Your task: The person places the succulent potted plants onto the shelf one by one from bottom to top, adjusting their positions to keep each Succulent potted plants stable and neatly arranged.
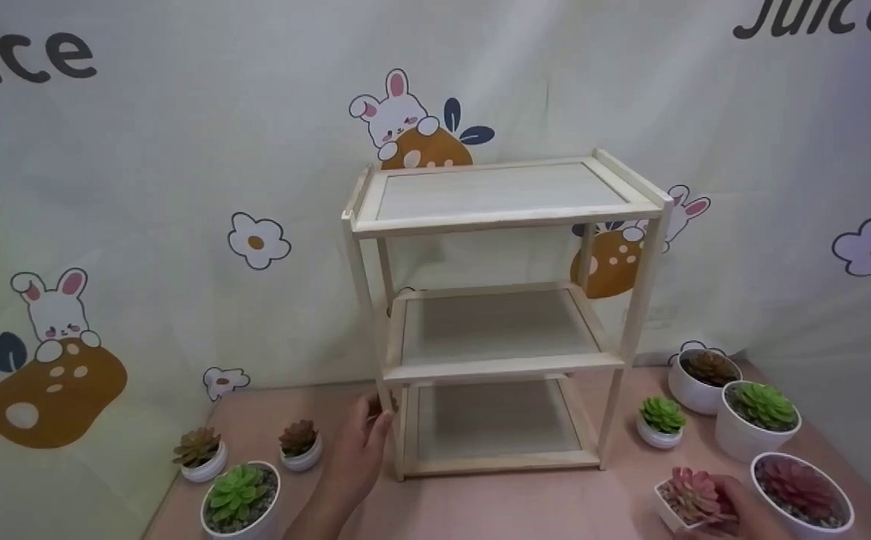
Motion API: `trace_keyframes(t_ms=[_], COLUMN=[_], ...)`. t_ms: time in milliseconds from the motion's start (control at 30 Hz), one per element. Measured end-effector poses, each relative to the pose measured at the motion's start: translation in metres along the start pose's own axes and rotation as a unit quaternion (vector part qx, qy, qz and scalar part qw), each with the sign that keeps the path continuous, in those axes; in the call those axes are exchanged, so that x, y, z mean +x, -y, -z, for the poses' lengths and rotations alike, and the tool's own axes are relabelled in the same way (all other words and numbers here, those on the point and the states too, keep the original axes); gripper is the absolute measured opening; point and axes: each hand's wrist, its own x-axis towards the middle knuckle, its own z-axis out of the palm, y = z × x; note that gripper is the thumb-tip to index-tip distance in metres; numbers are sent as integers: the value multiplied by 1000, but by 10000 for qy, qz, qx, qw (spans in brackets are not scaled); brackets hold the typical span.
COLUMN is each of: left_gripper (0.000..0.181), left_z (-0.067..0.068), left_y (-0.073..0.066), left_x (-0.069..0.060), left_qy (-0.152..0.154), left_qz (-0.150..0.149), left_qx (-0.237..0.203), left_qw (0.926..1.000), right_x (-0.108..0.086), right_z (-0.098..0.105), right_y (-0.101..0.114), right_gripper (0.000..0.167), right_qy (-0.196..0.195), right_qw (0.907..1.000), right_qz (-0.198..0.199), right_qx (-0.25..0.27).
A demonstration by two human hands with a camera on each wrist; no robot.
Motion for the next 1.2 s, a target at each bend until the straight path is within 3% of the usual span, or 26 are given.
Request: trace_keyframes(t_ms=[167,633,833,1033,1200], left_gripper=[42,41,42,42,47], left_z=[0,2,1,2,1], left_y=[0,0,0,-1,-1], left_x=[-1,0,1,1,1], left_qy=[-18,76,60,111,156], left_qz=[66,79,148,130,194], left_qx=[17,-134,-69,-124,-224], left_qw=[10000,9998,9998,9998,9994], right_x=[0,-2,0,1,3], right_z=[2,2,3,1,-3], right_y=[12,49,57,66,79], right_gripper=[101,88,88,83,86], right_qy=[157,428,517,230,125], right_qw=[9988,9910,9905,9944,9963], right_qz=[-298,-133,216,437,327], right_qx=[363,1264,1260,936,790])
